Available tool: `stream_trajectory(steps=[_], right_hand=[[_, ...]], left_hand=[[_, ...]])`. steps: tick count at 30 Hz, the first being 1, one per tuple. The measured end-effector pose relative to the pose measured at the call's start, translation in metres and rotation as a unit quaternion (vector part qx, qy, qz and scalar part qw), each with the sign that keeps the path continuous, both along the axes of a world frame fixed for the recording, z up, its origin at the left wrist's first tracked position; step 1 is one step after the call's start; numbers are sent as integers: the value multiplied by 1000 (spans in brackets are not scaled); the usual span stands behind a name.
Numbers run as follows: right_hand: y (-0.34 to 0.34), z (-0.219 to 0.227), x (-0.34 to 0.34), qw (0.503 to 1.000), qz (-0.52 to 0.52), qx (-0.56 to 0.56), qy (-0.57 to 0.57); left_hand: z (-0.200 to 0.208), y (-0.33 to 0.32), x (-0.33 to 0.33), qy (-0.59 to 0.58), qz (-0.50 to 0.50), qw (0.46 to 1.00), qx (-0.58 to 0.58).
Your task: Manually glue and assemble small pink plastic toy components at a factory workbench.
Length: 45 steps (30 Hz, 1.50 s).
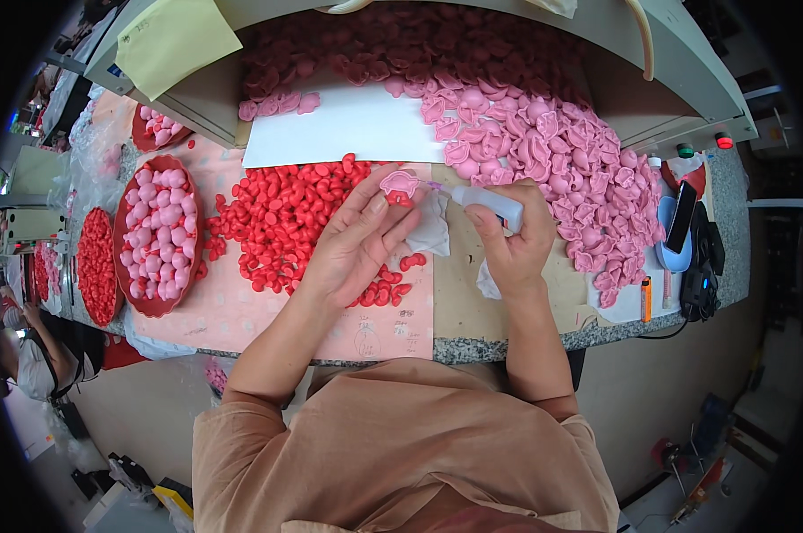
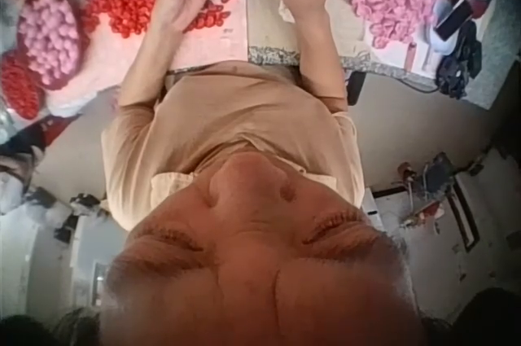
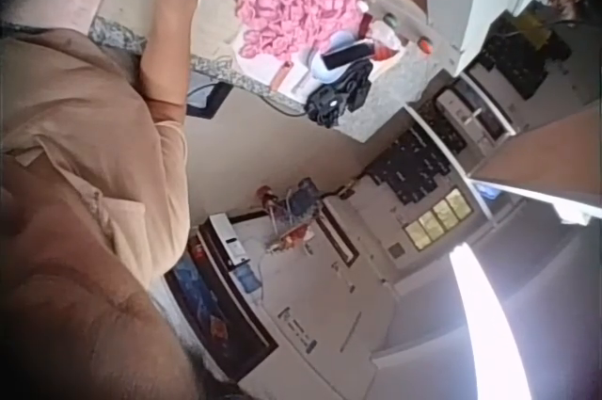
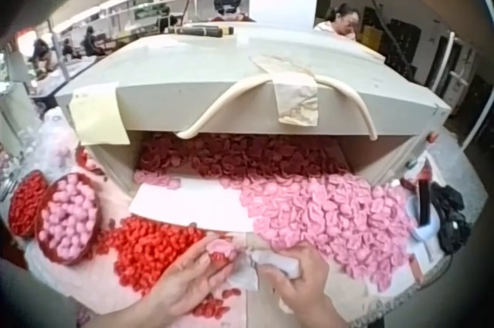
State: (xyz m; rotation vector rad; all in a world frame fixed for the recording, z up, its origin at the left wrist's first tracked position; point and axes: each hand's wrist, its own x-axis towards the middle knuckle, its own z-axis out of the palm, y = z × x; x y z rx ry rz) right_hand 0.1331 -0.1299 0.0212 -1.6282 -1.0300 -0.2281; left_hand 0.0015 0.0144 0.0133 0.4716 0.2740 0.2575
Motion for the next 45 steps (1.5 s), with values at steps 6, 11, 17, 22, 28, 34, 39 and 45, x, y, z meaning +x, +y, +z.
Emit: stream_trajectory(steps=[6, 11, 17, 22, 28, 34, 39, 45], right_hand=[[-1, -1, 0, 1000, 3, 1, 9], [-1, -1, 0, 1000, -2, -6, 10], [1, 0, -1, 1000, 6, -1, -14], [3, 1, -3, 1000, 20, 5, -23], [2, -1, -3, 999, 39, 1, -19], [2, 1, -1, 999, 35, 6, -16], [1, 0, -2, 1000, 26, 0, 17], [2, 1, -4, 998, 29, 28, 46]], left_hand=[[1, 0, 1, 3, 0, 1000, 5], [2, -1, 1, 4, 2, 1000, 3], [1, -1, 0, 5, 2, 1000, 9], [-1, 0, 0, 11, 4, 1000, 10], [-3, 0, 0, 14, 12, 1000, 14], [-3, 1, 0, 11, 6, 1000, 7], [-3, 1, 0, 10, 3, 1000, -1], [-4, 1, 0, 17, 8, 1000, -8]])
